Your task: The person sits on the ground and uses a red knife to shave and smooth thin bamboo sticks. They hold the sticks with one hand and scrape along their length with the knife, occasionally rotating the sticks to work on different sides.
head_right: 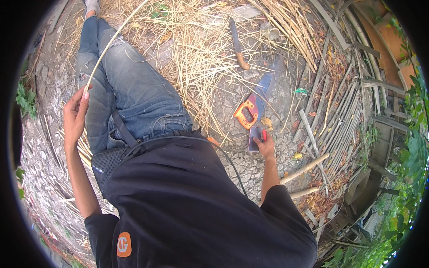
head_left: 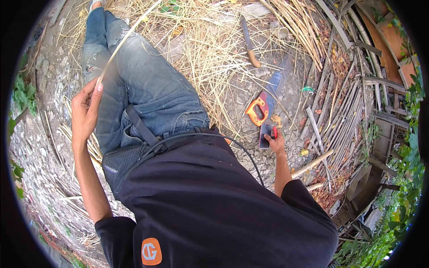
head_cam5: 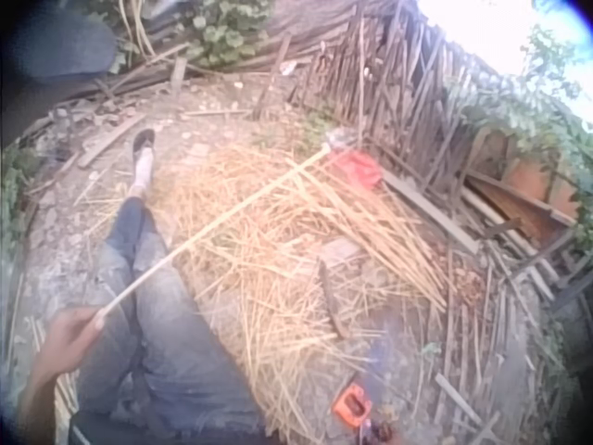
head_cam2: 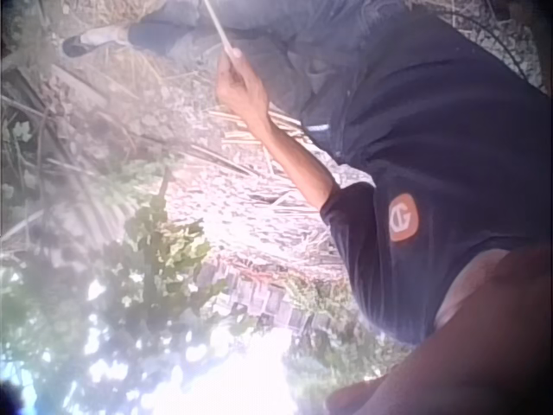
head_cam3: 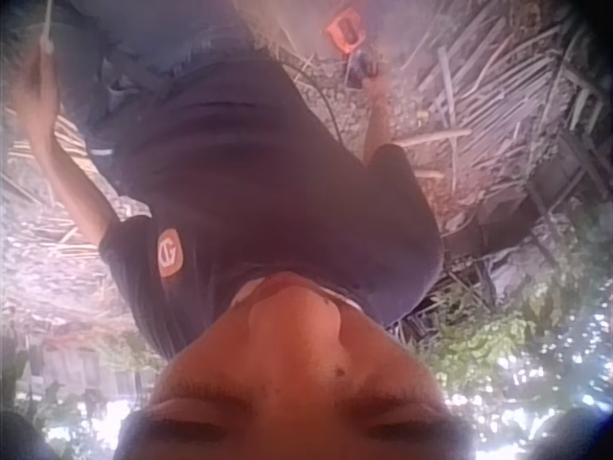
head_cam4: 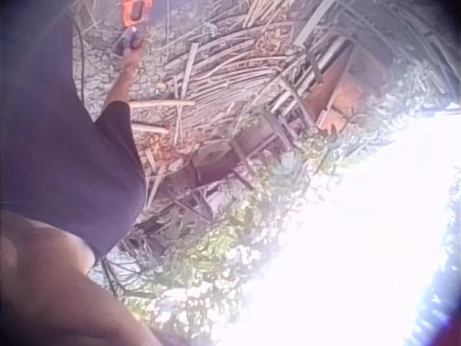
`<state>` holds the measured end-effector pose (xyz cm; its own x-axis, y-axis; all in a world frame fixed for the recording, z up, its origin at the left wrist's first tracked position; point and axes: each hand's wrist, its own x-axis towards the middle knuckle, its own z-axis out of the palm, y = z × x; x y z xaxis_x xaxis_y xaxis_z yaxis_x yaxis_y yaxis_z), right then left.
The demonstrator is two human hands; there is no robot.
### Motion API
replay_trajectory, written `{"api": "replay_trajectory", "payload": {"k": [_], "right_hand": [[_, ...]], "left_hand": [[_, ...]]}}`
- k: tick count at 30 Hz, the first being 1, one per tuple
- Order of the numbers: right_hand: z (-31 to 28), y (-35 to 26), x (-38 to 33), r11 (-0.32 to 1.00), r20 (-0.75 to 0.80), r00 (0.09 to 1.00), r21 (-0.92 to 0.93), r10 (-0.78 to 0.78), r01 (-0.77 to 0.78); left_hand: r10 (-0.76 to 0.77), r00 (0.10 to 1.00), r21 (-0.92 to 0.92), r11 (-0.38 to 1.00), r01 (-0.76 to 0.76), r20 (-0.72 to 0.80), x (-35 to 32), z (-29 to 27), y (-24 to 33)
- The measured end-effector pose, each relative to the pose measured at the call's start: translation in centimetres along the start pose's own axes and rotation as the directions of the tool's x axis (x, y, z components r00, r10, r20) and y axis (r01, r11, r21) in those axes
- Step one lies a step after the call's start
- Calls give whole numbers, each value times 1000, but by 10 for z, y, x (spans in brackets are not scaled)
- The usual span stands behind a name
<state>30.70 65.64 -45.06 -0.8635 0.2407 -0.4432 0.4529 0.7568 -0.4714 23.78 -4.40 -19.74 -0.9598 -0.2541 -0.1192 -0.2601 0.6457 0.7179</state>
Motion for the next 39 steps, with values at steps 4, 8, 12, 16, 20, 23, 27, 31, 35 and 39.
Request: {"api": "replay_trajectory", "payload": {"k": [4, 8, 12, 16, 20, 23, 27, 31, 35, 39], "right_hand": [[9, 9, 13, 999, -109, 993, 18, 44, -43], [15, 8, 31, 993, -211, 974, -54, 87, -101], [16, 8, 44, 978, -248, 966, -177, 66, -112], [14, -3, 44, 980, -230, 969, -151, 91, -128], [7, 5, 36, 998, -176, 983, -35, 48, -55], [1, 12, 28, 996, -69, 994, 29, 85, -83], [-1, 21, 15, 989, -58, 998, 145, 28, -20], [1, 22, 10, 989, -55, 997, 141, 58, -50], [0, 17, 8, 991, -60, 996, 113, 73, -66], [0, 6, 5, 993, -18, 996, 84, 82, -80]], "left_hand": [[13, 1000, 7, 1000, -13, -4, 0, -5, 9], [60, 998, -6, 998, -60, -15, 3, -1, -1], [79, 996, 11, 997, -78, -31, 2, 1, -4], [70, 997, 20, 997, -70, -33, -1, 2, -3], [69, 997, 13, 998, -69, -32, -1, 2, -4], [67, 997, -3, 998, -67, -32, 0, 2, -8], [81, 996, 23, 996, -81, -38, 2, 3, -10], [72, 997, 31, 997, -71, -31, 2, 3, -8], [72, 997, 10, 997, -72, -31, 1, 3, -9], [77, 997, 27, 997, -76, -33, -1, 2, -9]]}}
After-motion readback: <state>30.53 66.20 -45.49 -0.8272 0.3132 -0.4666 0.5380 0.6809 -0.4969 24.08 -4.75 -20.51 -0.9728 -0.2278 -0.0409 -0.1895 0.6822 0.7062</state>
